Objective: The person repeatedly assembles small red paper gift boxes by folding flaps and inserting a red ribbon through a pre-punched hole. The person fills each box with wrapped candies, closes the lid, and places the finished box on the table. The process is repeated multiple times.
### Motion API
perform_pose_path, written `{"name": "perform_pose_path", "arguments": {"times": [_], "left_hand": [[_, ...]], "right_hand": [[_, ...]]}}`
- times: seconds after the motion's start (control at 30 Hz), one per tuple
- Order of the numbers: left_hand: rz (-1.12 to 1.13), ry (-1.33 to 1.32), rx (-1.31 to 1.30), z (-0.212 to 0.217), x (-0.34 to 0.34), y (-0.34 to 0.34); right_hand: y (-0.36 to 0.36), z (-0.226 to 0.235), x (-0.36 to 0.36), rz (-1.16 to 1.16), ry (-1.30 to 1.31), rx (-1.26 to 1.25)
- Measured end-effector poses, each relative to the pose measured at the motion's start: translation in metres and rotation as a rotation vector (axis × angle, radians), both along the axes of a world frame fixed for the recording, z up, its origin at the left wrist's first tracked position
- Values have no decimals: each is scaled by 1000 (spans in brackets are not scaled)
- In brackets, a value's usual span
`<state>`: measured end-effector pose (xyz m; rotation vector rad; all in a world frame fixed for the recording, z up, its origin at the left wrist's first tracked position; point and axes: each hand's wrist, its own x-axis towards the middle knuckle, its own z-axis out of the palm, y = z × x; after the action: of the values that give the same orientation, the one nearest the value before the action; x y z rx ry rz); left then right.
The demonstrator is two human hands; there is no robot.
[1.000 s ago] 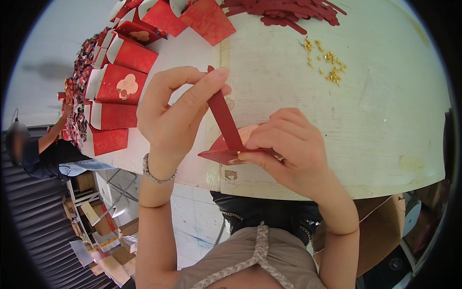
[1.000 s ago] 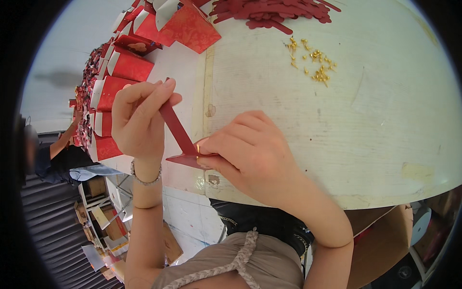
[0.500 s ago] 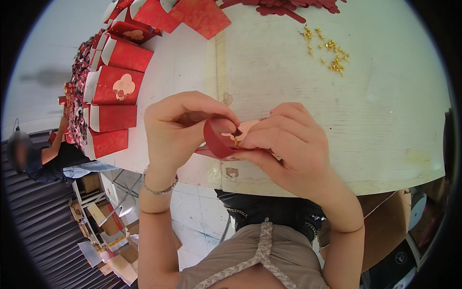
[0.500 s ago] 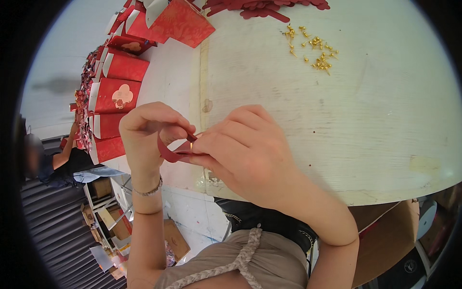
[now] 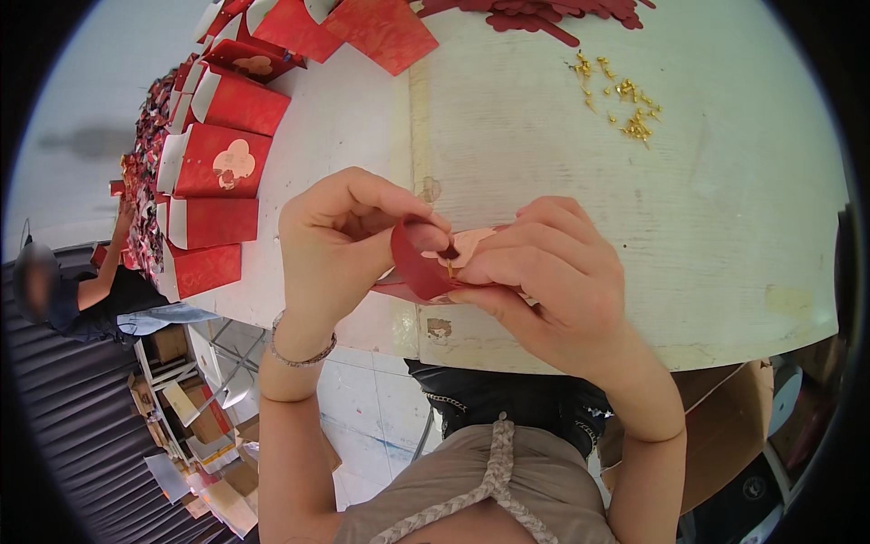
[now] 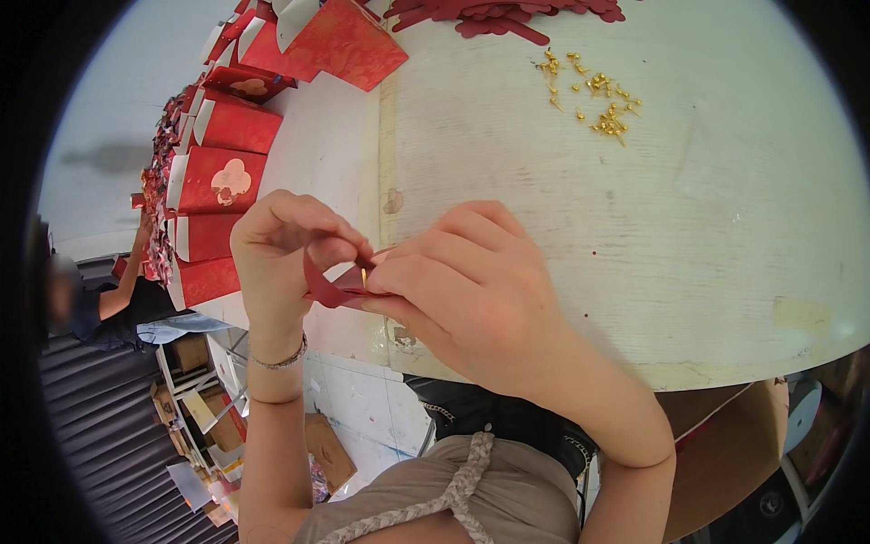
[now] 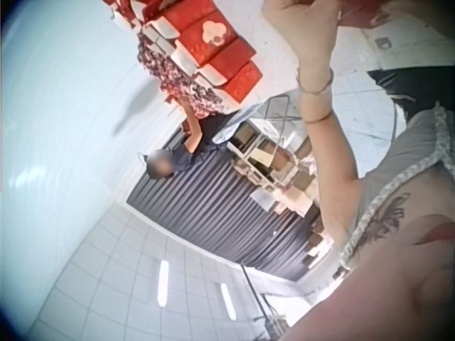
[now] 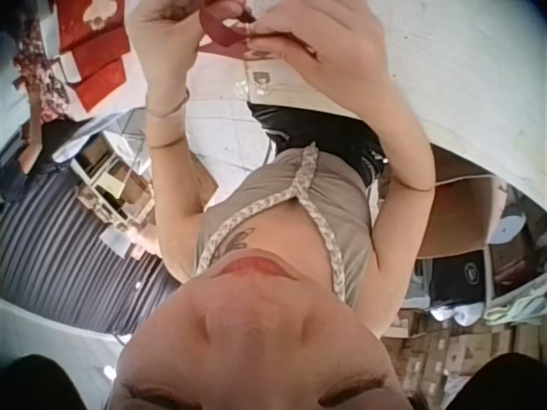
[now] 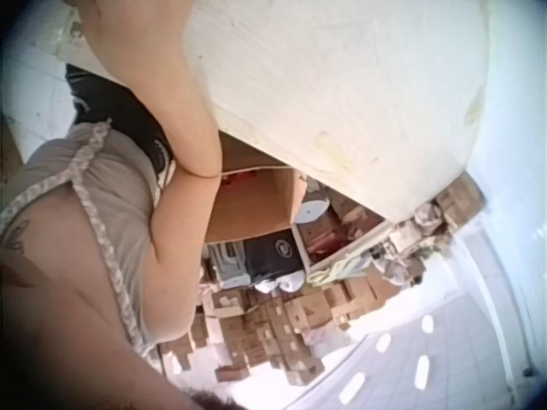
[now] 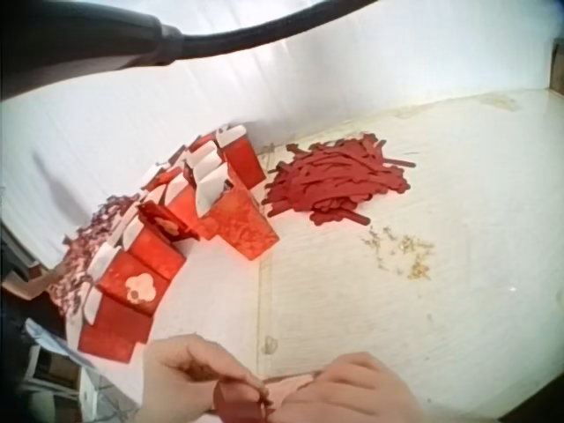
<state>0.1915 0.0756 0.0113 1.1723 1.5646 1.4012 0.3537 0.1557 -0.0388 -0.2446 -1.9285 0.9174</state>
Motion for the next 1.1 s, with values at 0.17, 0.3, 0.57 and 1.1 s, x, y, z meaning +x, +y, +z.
{"name": "perform_pose_path", "arguments": {"times": [0.17, 0.3, 0.57, 1.1], "left_hand": [[-21, -99, -51, 4, -1, -3], [31, -122, -89, 7, 0, -6], [-169, 169, 72, 5, -3, -15], [-87, 206, 60, -2, 10, -31]], "right_hand": [[-1, 2, 1, -19, -2, -20], [-2, 6, 2, -18, -10, -42], [-1, 1, 3, -10, 14, -52], [-5, 0, 4, 27, 43, 48]]}}
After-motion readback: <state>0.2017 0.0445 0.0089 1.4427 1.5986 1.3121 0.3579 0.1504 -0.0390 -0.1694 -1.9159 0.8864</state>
